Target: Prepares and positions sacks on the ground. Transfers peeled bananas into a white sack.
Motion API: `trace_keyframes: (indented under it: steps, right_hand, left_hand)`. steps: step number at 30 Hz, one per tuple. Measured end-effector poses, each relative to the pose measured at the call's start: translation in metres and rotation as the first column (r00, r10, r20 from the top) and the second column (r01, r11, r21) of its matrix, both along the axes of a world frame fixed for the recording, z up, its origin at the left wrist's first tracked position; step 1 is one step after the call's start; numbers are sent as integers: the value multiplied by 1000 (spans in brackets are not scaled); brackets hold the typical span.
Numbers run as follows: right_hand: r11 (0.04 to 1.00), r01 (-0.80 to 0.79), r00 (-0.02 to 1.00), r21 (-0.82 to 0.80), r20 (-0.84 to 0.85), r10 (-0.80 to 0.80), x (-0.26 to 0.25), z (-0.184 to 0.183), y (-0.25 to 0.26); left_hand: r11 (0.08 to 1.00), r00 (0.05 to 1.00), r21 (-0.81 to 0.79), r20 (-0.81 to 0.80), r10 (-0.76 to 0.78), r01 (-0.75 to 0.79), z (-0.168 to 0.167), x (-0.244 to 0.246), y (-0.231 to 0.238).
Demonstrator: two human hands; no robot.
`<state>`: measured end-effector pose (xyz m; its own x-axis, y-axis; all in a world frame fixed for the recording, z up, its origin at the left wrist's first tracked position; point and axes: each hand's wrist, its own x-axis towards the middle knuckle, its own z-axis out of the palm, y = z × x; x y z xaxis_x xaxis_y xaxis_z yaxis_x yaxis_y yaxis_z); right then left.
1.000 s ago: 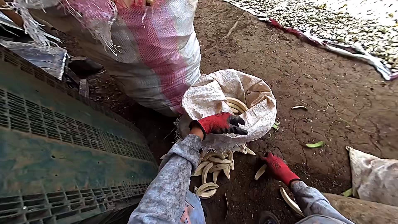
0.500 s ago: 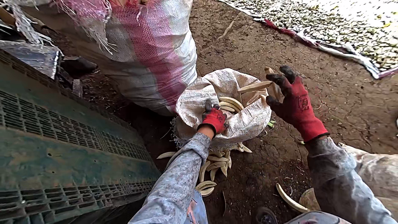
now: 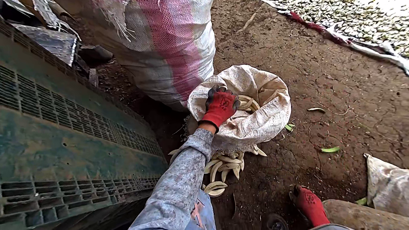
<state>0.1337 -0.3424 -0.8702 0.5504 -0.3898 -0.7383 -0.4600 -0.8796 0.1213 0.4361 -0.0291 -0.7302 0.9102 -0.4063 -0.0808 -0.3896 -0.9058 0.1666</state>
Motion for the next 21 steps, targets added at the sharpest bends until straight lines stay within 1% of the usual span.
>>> trace_keyframes:
  steps: [1, 2, 3, 4, 6, 8, 9, 10, 12, 13, 14, 15, 16, 17, 18, 19, 20, 21]
  right_hand:
    - [1000, 24, 998, 10, 65, -24, 14, 11, -3]
    - [999, 28, 994, 17, 102, -29, 30, 22, -7]
    - [999, 23, 995, 23, 99, -25, 44, 33, -11]
    - [999, 15, 998, 30, 57, -16, 55, 41, -13]
    - [999, -38, 995, 31, -93, 41, 62, 45, -13]
    - [994, -99, 976, 36, -191, 104, 46, 31, 2]
    - [991, -125, 969, 40, -210, 130, 33, 22, 11]
    - [989, -141, 964, 53, -218, 149, 22, 17, 18]
    - [989, -130, 968, 74, -207, 143, 15, 11, 20]
    - [993, -85, 982, 85, -158, 98, 16, 6, 13]
    - [995, -19, 998, 103, -55, 25, 22, 3, 3]
    - [984, 57, 992, 171, 100, -75, 34, 13, -6]
    - [958, 96, 942, 272, 286, -176, 51, 37, -11]
    - [928, 66, 842, 367, 478, -250, 69, 69, -11]
    - [900, -25, 692, 435, 658, -298, 89, 105, -8]
    - [876, -137, 513, 462, 790, -336, 110, 137, -4]
    - [845, -240, 350, 478, 854, -384, 132, 164, 1]
    - [810, -338, 238, 479, 876, -419, 154, 185, 5]
  left_hand:
    - [999, 995, -8, 87, 50, -49, 2, 6, 5]
    - [993, 983, -21, 139, 118, -117, 4, 12, 11]
    - [981, 968, -39, 160, 192, -188, 6, 15, 18]
    - [966, 951, -46, 171, 259, -255, 6, 16, 26]
    - [913, 899, -33, 167, 406, -406, 4, 17, 39]
    - [819, 818, -31, 46, 573, -572, 5, 17, 53]
    - [776, 775, -18, -66, 629, -631, 7, 13, 58]
    - [749, 738, -9, -178, 651, -663, 8, 8, 63]
    - [754, 707, -5, -352, 614, -657, 8, 2, 75]
    - [757, 703, -16, -383, 599, -654, 7, 2, 79]
    - [753, 709, -43, -378, 596, -656, 7, 3, 80]
    - [742, 719, -87, -346, 603, -664, 10, 5, 79]
    - [733, 728, -125, -314, 610, -668, 16, 8, 75]
    - [730, 738, -156, -289, 610, -665, 22, 9, 71]
    - [731, 747, -179, -273, 606, -659, 27, 9, 67]
    - [732, 752, -194, -272, 600, -654, 31, 8, 63]
    - [731, 753, -196, -275, 598, -653, 34, 7, 60]
    - [729, 751, -197, -280, 599, -655, 35, 7, 58]
